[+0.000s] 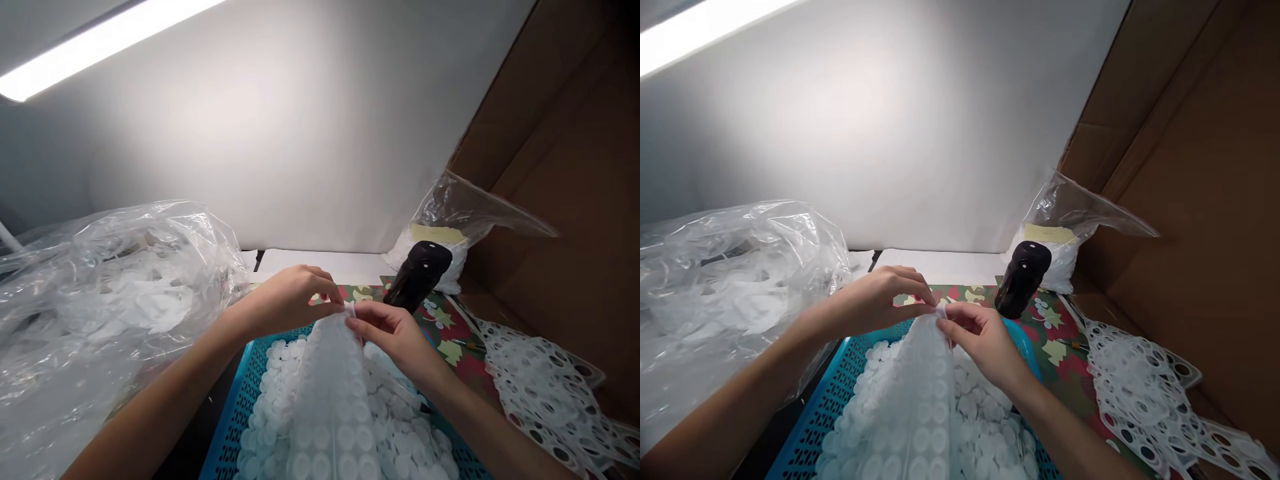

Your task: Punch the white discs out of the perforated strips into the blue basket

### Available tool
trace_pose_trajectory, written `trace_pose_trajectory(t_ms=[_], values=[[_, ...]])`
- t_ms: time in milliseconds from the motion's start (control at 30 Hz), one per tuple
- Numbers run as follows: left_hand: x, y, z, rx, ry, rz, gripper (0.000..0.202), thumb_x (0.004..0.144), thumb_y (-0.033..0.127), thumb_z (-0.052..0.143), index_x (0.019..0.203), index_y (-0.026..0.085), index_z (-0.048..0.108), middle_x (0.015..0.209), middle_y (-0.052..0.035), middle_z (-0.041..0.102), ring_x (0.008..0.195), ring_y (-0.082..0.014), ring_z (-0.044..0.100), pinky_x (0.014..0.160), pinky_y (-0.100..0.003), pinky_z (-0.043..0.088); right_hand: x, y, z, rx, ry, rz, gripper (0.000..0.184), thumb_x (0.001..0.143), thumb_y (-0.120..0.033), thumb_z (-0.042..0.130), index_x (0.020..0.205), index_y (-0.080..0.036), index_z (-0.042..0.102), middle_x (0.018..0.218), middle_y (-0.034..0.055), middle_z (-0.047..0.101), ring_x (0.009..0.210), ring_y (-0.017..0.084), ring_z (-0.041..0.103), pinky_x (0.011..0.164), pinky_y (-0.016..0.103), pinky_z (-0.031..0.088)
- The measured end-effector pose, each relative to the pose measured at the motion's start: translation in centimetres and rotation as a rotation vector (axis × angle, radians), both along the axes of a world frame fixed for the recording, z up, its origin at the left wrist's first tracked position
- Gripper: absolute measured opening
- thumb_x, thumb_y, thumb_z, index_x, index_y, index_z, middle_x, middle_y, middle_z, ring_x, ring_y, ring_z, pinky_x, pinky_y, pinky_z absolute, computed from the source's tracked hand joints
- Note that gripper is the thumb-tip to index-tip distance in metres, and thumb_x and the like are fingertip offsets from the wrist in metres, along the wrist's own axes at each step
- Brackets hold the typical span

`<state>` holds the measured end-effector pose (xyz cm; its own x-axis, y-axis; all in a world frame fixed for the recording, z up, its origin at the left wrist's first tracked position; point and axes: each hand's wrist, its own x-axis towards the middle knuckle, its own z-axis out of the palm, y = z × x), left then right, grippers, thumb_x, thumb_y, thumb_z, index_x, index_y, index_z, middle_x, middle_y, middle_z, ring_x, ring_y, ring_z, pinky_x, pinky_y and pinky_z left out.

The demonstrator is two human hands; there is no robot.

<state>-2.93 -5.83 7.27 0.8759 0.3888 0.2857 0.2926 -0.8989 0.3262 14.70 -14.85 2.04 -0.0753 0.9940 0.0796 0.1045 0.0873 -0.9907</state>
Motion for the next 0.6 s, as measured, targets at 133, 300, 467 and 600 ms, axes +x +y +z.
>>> trace_pose_trajectory(t_ms=[133, 300, 467, 600], values=[[-0.13, 0.42, -0.16, -0.031, -0.003, -0.047, 0.016, 0.085, 0.027, 0.053, 0.087, 0.02, 0.067, 0.084, -0.0014, 0.066, 0.07, -0.0116, 0.057, 0.059, -0.024, 0.042, -0.33, -0.14, 0.13, -0.002, -0.06, -0.048, 0.017, 0.079, -0.033, 0.061, 0.086, -0.018, 0.063, 0.064, -0.0021, 0.048, 0.058, 0.011, 0.042, 0.053, 0.023, 0.036], [-0.13, 0.36, -0.15, 0.068, 0.002, -0.119, 0.016, 0.084, 0.021, 0.05, 0.083, 0.019, 0.066, 0.075, -0.001, 0.065, 0.07, -0.0122, 0.056, 0.066, -0.027, 0.043, -0.31, -0.27, 0.24, 0.016, -0.087, -0.042, 0.014, 0.079, -0.028, 0.061, 0.086, -0.017, 0.066, 0.066, -0.0013, 0.049, 0.058, 0.011, 0.04, 0.052, 0.023, 0.033], [-0.25, 0.64, -0.38, 0.137, 0.02, -0.049, 0.013, 0.079, 0.017, 0.049, 0.074, 0.017, 0.062, 0.072, -0.0012, 0.063, 0.062, -0.0114, 0.052, 0.059, -0.026, 0.041, -0.36, -0.48, 0.4, -0.02, -0.014, 0.015, 0.015, 0.08, -0.023, 0.059, 0.093, -0.019, 0.067, 0.072, 0.0001, 0.057, 0.061, 0.01, 0.046, 0.052, 0.022, 0.035], [-0.48, 0.62, -0.33, 0.086, 0.017, -0.066, 0.012, 0.08, 0.017, 0.049, 0.077, 0.017, 0.06, 0.074, -0.0006, 0.062, 0.061, -0.01, 0.052, 0.056, -0.024, 0.04, -0.29, -0.41, 0.16, -0.042, 0.015, 0.005, 0.02, 0.079, -0.027, 0.06, 0.097, -0.019, 0.067, 0.07, 0.0003, 0.058, 0.058, 0.011, 0.046, 0.05, 0.022, 0.037]])
